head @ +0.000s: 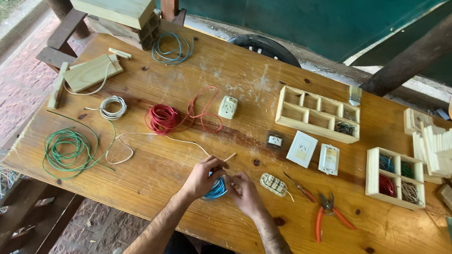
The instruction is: The person cuts a blue wire, strips its ends, and connects it to a white electrical outlet using pliers and a screwdriver. The person then secures the wire into the outlet terminals.
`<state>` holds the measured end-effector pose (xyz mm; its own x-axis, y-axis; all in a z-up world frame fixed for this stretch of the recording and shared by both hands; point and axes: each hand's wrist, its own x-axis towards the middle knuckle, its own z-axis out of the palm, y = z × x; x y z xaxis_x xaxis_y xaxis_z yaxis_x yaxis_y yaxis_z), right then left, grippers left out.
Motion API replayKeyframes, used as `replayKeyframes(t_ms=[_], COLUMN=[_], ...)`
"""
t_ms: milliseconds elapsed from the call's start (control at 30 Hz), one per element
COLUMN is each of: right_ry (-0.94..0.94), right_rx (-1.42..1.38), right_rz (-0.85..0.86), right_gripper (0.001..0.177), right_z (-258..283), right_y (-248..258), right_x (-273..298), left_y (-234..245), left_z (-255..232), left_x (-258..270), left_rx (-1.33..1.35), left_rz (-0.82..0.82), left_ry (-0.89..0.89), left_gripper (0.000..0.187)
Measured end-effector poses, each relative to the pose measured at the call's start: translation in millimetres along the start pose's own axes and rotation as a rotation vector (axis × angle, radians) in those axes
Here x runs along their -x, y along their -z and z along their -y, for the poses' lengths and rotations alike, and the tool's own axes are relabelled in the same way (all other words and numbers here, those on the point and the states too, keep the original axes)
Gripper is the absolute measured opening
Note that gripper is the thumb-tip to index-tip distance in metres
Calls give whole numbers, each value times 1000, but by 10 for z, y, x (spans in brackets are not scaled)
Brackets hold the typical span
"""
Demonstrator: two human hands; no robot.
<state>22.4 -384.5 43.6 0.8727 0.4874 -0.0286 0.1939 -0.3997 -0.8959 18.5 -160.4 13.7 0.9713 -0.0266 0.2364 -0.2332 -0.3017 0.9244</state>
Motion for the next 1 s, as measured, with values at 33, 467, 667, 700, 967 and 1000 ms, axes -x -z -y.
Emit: replayKeyframes(t_ms=[33,467,667,700,967,1000], right_ry=[-3,-220,-265,-260,-187,-148], right_rx=[0,-561,-832,-875,-940,-968], right_rz=[-1,-153,-269,-279,-395,-400], right_gripper=[13,11,10,10,14,14], right_z=[-67,-751,-983,-1008,-979,-945], right_y=[61,336,270,255,614,663], right_x=[33,513,752,773,982,1004], left_y=[-88,-430,-512,-524,-509,-512], left_z=[-26,-11,323,361,322,343], left_x=[15,495,530,525,564,563], left_rx=[1,-278,-393,-403,-424,-420], left_rz=[3,347,262,261,296,297], left_ry=[1,-116,-291,-319,-276,-268], left_gripper=[19,49,25,24,26,26])
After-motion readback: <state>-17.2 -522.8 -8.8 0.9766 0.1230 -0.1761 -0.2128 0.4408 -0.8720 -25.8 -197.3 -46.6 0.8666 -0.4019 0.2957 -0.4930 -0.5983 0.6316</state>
